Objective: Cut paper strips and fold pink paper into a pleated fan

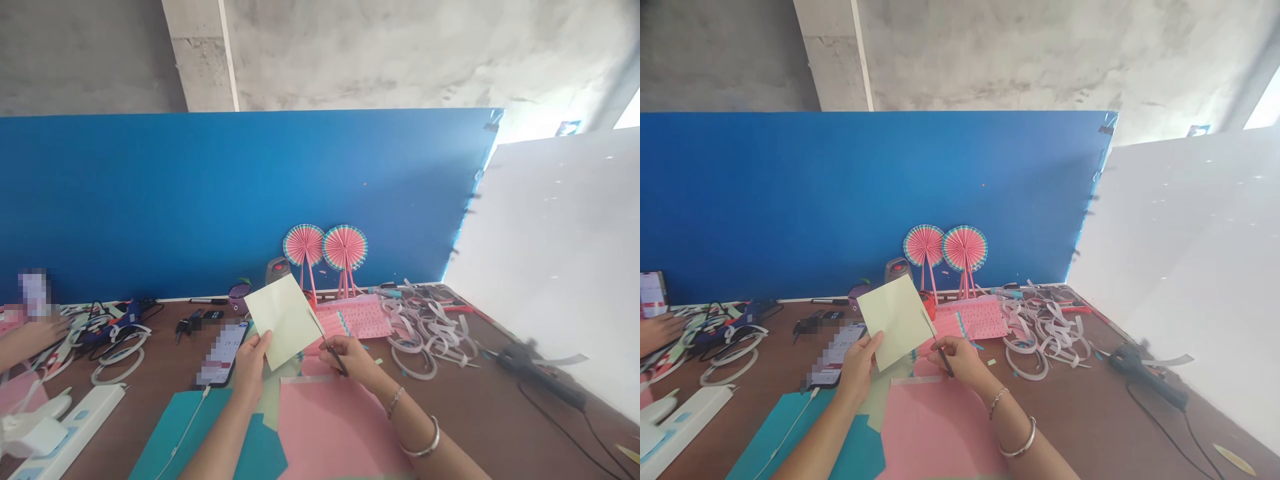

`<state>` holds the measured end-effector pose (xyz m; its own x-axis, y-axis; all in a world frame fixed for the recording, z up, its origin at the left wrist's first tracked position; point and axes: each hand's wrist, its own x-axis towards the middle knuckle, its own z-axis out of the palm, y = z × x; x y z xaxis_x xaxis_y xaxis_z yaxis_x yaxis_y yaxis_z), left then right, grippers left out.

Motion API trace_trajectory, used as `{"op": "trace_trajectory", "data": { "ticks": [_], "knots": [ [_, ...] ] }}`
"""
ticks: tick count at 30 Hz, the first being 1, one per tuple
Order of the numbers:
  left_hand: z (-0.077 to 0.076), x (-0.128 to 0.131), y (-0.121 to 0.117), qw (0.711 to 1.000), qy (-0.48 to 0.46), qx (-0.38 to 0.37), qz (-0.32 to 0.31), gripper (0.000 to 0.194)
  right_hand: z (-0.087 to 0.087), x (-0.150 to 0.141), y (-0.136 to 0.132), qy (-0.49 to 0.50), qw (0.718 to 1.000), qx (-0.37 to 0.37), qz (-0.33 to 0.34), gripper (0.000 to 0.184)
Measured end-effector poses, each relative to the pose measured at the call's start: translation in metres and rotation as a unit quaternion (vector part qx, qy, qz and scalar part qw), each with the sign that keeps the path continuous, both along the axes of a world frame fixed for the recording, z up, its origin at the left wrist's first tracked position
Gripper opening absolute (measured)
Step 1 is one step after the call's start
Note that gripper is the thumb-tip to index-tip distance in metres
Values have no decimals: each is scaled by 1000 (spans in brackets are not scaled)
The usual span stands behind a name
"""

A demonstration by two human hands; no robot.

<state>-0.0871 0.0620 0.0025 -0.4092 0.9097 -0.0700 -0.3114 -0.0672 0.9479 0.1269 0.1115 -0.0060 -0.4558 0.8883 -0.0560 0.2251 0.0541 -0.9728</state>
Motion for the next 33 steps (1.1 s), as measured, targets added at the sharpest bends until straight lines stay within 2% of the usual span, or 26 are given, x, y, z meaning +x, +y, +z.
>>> {"op": "trace_trajectory", "data": {
  "ticks": [14,24,33],
  "knots": [
    [0,1,-1,1000,-5,-8,-9,49,2,-2,0,0,1000,6,-12,23],
    [-2,0,0,1000,-8,-1,-12,49,7,-2,-3,0,1000,6,-13,21],
    [-4,0,1,1000,-1,0,-16,49,5,-1,-1,7,1000,-5,-16,30]
  ]
}}
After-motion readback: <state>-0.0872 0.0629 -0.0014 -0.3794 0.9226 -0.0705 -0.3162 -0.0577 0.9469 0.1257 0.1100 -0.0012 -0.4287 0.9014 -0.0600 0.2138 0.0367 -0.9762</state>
